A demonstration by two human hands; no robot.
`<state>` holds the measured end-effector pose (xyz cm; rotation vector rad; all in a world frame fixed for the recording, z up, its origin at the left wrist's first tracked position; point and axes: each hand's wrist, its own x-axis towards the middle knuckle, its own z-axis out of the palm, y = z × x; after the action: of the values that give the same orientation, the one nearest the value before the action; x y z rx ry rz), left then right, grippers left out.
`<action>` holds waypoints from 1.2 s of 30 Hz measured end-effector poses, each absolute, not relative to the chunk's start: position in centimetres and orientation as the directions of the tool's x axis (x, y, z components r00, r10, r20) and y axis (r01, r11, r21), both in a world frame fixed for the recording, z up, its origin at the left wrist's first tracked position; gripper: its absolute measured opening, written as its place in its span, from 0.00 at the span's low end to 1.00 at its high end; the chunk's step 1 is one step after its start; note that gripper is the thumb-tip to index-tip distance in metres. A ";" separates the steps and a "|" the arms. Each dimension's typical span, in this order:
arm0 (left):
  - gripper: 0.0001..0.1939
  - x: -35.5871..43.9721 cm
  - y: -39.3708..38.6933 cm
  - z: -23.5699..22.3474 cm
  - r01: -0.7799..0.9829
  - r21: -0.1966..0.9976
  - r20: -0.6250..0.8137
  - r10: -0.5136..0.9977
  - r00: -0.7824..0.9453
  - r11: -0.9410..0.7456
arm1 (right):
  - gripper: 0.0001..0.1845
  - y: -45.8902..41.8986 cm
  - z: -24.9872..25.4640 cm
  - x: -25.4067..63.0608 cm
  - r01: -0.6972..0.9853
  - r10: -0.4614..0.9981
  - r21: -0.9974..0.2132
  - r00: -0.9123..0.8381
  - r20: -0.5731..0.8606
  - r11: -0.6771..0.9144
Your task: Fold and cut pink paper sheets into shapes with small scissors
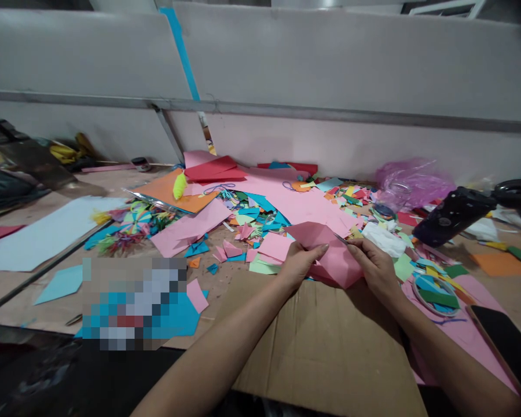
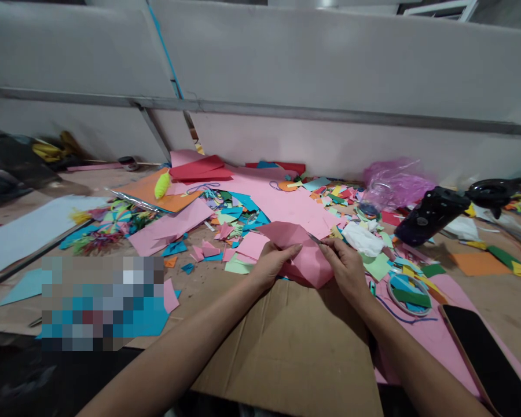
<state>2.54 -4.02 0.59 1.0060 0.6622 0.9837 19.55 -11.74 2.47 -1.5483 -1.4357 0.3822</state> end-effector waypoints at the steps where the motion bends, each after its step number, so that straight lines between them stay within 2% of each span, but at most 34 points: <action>1: 0.23 2.6 -4.0 0.6 -0.376 0.905 -0.015 0.897 0.441 0.200 | 0.15 -11.7 2.5 19.5 0.593 0.896 -0.792 0.261 0.360 0.145; 5: 0.25 2.6 -4.2 0.7 -0.426 0.878 0.006 0.886 0.463 0.217 | 0.15 -11.8 2.5 19.5 0.582 0.896 -0.800 0.268 0.353 0.142; 12: 0.24 2.4 -4.3 1.2 -0.405 0.884 -0.022 0.886 0.463 0.233 | 0.15 -11.7 2.5 19.6 0.533 0.899 -0.835 0.286 0.332 0.138; 17: 0.22 2.2 -3.5 0.5 -0.354 0.905 -0.052 0.888 0.457 0.235 | 0.15 -11.2 2.3 19.9 0.241 0.935 -0.966 0.310 0.170 0.096; 22: 0.23 2.2 -3.1 0.0 -0.373 0.885 -0.056 0.861 0.505 0.277 | 0.16 -11.3 2.6 19.6 -0.005 0.964 -1.000 0.265 0.004 0.005; 27: 0.28 2.3 -3.6 0.5 -0.415 0.860 -0.043 0.852 0.522 0.298 | 0.20 -11.5 2.4 19.5 0.003 0.969 -0.999 0.246 -0.037 -0.039; 36: 0.28 2.2 -3.9 0.9 -0.415 0.864 -0.031 0.853 0.521 0.285 | 0.21 -11.4 2.6 19.3 0.039 0.964 -0.998 0.263 -0.027 -0.039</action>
<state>2.19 -3.92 0.91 0.9325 0.5569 0.9092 19.34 -11.43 2.63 -1.3799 -1.0256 1.0128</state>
